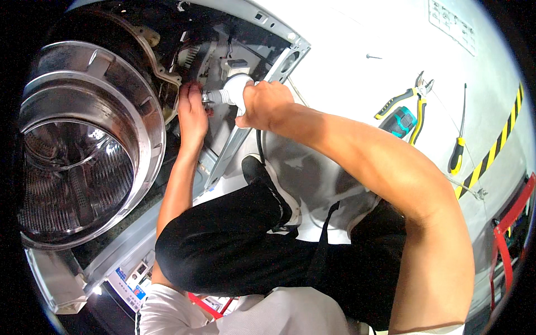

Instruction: The person connects a plastic pump housing and a rubber hose to the bottom of a washing machine by hand and then secures the hose with pliers.

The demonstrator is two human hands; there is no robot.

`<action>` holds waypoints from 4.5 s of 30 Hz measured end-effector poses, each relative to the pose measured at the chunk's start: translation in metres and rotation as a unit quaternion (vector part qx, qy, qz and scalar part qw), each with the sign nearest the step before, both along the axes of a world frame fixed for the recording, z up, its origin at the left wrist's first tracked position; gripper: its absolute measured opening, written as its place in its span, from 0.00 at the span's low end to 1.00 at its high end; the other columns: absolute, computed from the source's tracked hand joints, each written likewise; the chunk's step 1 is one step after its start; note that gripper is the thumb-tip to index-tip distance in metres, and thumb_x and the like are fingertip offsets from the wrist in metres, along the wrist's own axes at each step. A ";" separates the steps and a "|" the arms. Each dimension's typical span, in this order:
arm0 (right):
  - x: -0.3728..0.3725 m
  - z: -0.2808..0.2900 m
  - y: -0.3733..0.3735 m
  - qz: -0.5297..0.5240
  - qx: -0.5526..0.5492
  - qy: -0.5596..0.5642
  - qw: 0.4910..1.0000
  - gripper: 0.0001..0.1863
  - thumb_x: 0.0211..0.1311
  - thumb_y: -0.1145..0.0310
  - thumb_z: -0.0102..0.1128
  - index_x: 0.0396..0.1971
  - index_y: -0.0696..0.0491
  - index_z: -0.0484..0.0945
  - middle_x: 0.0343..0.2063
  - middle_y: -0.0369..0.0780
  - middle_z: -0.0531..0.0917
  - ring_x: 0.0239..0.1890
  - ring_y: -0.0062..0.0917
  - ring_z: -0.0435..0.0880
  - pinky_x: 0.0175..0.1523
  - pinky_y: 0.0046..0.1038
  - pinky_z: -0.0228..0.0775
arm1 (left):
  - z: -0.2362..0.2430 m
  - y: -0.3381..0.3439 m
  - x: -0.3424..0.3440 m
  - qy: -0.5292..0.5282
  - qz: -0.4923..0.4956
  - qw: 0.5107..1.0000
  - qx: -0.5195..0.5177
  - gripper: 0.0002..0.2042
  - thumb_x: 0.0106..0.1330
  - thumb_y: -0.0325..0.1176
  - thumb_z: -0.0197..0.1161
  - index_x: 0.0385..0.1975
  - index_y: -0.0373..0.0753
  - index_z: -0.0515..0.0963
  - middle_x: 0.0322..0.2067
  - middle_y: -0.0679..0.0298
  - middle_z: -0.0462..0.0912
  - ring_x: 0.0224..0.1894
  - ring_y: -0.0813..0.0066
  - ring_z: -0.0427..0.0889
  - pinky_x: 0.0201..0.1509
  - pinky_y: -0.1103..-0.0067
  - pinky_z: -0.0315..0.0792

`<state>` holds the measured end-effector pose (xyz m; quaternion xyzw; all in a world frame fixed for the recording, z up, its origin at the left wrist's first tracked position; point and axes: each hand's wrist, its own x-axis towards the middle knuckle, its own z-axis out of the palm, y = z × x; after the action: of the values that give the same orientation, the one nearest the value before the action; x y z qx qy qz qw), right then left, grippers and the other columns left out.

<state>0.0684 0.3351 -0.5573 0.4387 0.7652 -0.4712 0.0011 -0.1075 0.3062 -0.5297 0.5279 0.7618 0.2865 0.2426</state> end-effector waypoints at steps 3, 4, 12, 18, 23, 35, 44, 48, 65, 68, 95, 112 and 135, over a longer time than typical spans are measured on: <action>-0.001 0.003 -0.002 0.012 0.014 0.001 1.000 0.32 0.46 0.48 0.66 0.41 0.61 0.74 0.34 0.48 0.83 0.41 0.38 0.83 0.47 0.32 0.74 | 0.004 -0.005 0.002 -0.030 0.037 0.998 -0.037 0.15 0.70 0.40 0.41 0.40 0.35 0.71 0.29 0.62 0.71 0.23 0.76 0.71 0.22 0.79 0.68; -0.002 0.003 -0.002 0.016 0.019 0.002 1.000 0.32 0.46 0.48 0.66 0.41 0.62 0.74 0.34 0.48 0.83 0.41 0.38 0.83 0.47 0.32 0.74 | 0.005 -0.007 0.002 -0.021 0.040 0.998 -0.042 0.15 0.70 0.40 0.42 0.41 0.35 0.71 0.33 0.64 0.71 0.26 0.78 0.71 0.22 0.81 0.69; 0.002 -0.004 -0.006 -0.001 0.035 0.027 0.999 0.34 0.45 0.48 0.68 0.41 0.64 0.73 0.31 0.49 0.83 0.37 0.39 0.84 0.44 0.33 0.75 | -0.009 -0.014 0.004 -0.148 0.094 0.985 0.007 0.13 0.71 0.39 0.41 0.39 0.36 0.68 0.27 0.64 0.70 0.23 0.79 0.70 0.20 0.81 0.67; -0.001 -0.006 -0.009 -0.020 0.045 0.039 0.998 0.44 0.44 0.47 0.68 0.52 0.69 0.66 0.25 0.51 0.82 0.32 0.41 0.84 0.39 0.34 0.75 | -0.021 -0.012 -0.010 -0.002 0.009 0.998 0.064 0.14 0.71 0.41 0.41 0.37 0.37 0.69 0.27 0.65 0.70 0.24 0.79 0.69 0.21 0.82 0.67; -0.003 -0.005 -0.008 -0.018 0.049 0.028 0.998 0.44 0.45 0.48 0.67 0.53 0.69 0.65 0.25 0.51 0.82 0.31 0.40 0.84 0.38 0.34 0.75 | -0.004 -0.003 0.000 -0.084 0.061 0.994 -0.029 0.15 0.70 0.38 0.41 0.37 0.33 0.71 0.29 0.62 0.72 0.26 0.77 0.69 0.25 0.79 0.65; -0.001 -0.003 -0.012 0.002 0.078 0.043 0.996 0.36 0.42 0.54 0.68 0.44 0.69 0.71 0.26 0.50 0.83 0.31 0.40 0.84 0.36 0.34 0.77 | -0.025 -0.023 0.013 -0.132 0.166 0.974 0.084 0.14 0.71 0.42 0.41 0.36 0.38 0.69 0.28 0.67 0.70 0.26 0.81 0.68 0.21 0.84 0.63; -0.004 -0.001 -0.007 -0.005 0.067 0.026 0.997 0.34 0.43 0.50 0.68 0.41 0.65 0.74 0.27 0.49 0.83 0.32 0.39 0.85 0.37 0.33 0.77 | -0.035 -0.023 0.011 -0.083 0.148 0.978 0.125 0.14 0.71 0.42 0.41 0.37 0.38 0.68 0.28 0.66 0.71 0.24 0.80 0.69 0.20 0.83 0.64; -0.005 -0.001 -0.008 -0.017 0.069 0.021 0.997 0.32 0.44 0.51 0.68 0.39 0.66 0.74 0.28 0.49 0.83 0.33 0.40 0.85 0.38 0.33 0.77 | -0.035 -0.021 0.005 -0.104 0.124 0.981 0.104 0.14 0.71 0.43 0.40 0.37 0.39 0.68 0.29 0.65 0.70 0.23 0.79 0.70 0.18 0.83 0.66; -0.006 -0.001 -0.015 -0.028 0.100 -0.011 0.995 0.39 0.42 0.49 0.67 0.47 0.67 0.71 0.29 0.49 0.83 0.33 0.39 0.84 0.37 0.34 0.76 | -0.039 -0.029 0.012 -0.148 0.142 0.971 0.126 0.15 0.72 0.44 0.40 0.39 0.39 0.69 0.31 0.66 0.70 0.27 0.82 0.69 0.23 0.84 0.64; -0.007 0.000 -0.016 -0.027 0.105 -0.002 0.994 0.39 0.43 0.48 0.66 0.47 0.67 0.70 0.23 0.50 0.82 0.29 0.43 0.83 0.37 0.36 0.74 | -0.043 -0.028 0.007 -0.154 0.118 0.972 0.130 0.16 0.72 0.45 0.40 0.41 0.39 0.69 0.32 0.65 0.70 0.28 0.82 0.69 0.24 0.84 0.65; -0.004 -0.004 -0.014 -0.039 0.088 0.018 0.995 0.36 0.43 0.48 0.65 0.43 0.65 0.72 0.23 0.53 0.81 0.30 0.46 0.82 0.39 0.38 0.74 | 0.025 -0.006 -0.021 0.003 -0.166 0.968 -0.189 0.21 0.54 0.32 0.69 0.45 0.37 0.69 0.23 0.61 0.76 0.23 0.76 0.75 0.28 0.79 0.70; -0.007 -0.005 -0.016 -0.053 0.087 0.032 0.994 0.32 0.42 0.48 0.66 0.36 0.63 0.73 0.21 0.52 0.81 0.28 0.46 0.82 0.39 0.39 0.73 | 0.017 0.001 -0.025 -0.129 -0.181 0.955 -0.198 0.18 0.57 0.28 0.67 0.43 0.36 0.67 0.24 0.66 0.74 0.20 0.84 0.73 0.20 0.85 0.70; -0.001 -0.001 -0.014 -0.050 0.093 0.020 0.994 0.32 0.42 0.48 0.66 0.36 0.63 0.73 0.23 0.53 0.81 0.30 0.45 0.82 0.39 0.39 0.74 | 0.004 -0.013 -0.012 -0.086 -0.115 0.980 -0.137 0.20 0.55 0.28 0.68 0.46 0.35 0.67 0.23 0.64 0.78 0.17 0.82 0.75 0.16 0.84 0.70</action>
<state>0.0678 0.3208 -0.5583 0.4646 0.7830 -0.4060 -0.0788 -0.1198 0.2928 -0.5254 0.5476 0.7043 0.1939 0.4081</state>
